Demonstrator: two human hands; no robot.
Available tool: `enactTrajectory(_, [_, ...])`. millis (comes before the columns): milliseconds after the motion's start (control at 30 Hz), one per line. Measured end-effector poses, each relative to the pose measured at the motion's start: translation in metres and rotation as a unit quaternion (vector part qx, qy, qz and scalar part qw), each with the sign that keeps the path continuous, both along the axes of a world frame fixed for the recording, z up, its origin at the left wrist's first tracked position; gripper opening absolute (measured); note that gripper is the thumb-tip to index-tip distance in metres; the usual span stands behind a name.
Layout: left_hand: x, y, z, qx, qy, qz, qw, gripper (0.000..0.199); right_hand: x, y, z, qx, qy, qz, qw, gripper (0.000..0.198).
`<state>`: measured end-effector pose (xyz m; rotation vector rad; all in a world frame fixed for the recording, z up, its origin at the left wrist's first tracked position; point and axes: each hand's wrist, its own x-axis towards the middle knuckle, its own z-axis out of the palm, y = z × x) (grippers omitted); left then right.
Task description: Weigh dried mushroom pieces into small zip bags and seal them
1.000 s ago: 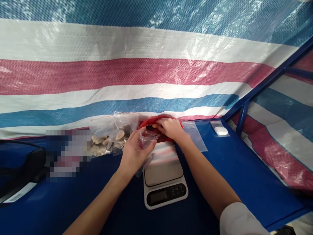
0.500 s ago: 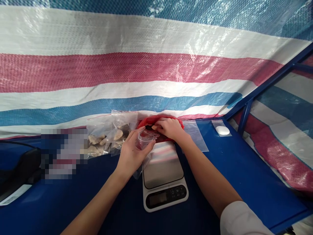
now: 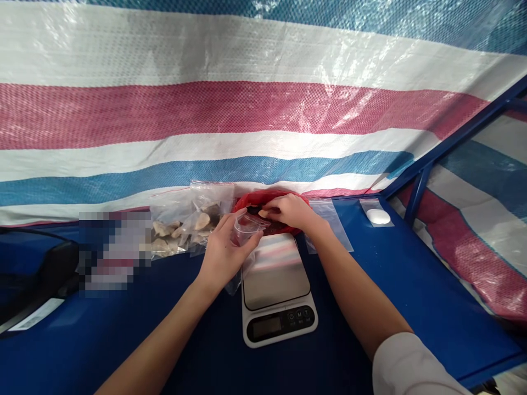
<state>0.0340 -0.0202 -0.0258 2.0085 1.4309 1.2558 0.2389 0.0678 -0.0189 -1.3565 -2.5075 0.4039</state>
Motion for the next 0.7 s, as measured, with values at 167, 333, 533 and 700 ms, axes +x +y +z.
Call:
enactTrajectory(167, [-0.001,0.001,0.001,0.006,0.0,0.001,1.0,0.046,0.004,-0.001,0.007,-0.031,0.082,0.032,0.996,0.031])
enactTrajectory(333, [-0.003,0.003,-0.001,0.015,0.005,-0.01,1.0,0.05,0.01,-0.009,0.024,-0.09,0.206,0.059,0.973,0.03])
enactTrajectory(533, [-0.002,0.002,0.0,0.014,0.015,-0.024,1.0,0.054,0.01,-0.029,0.055,-0.129,0.277,0.11,0.946,0.031])
enactTrajectory(700, [0.001,-0.001,0.004,0.016,0.003,-0.05,0.999,0.056,-0.001,-0.046,0.073,-0.12,0.202,0.133,0.963,0.023])
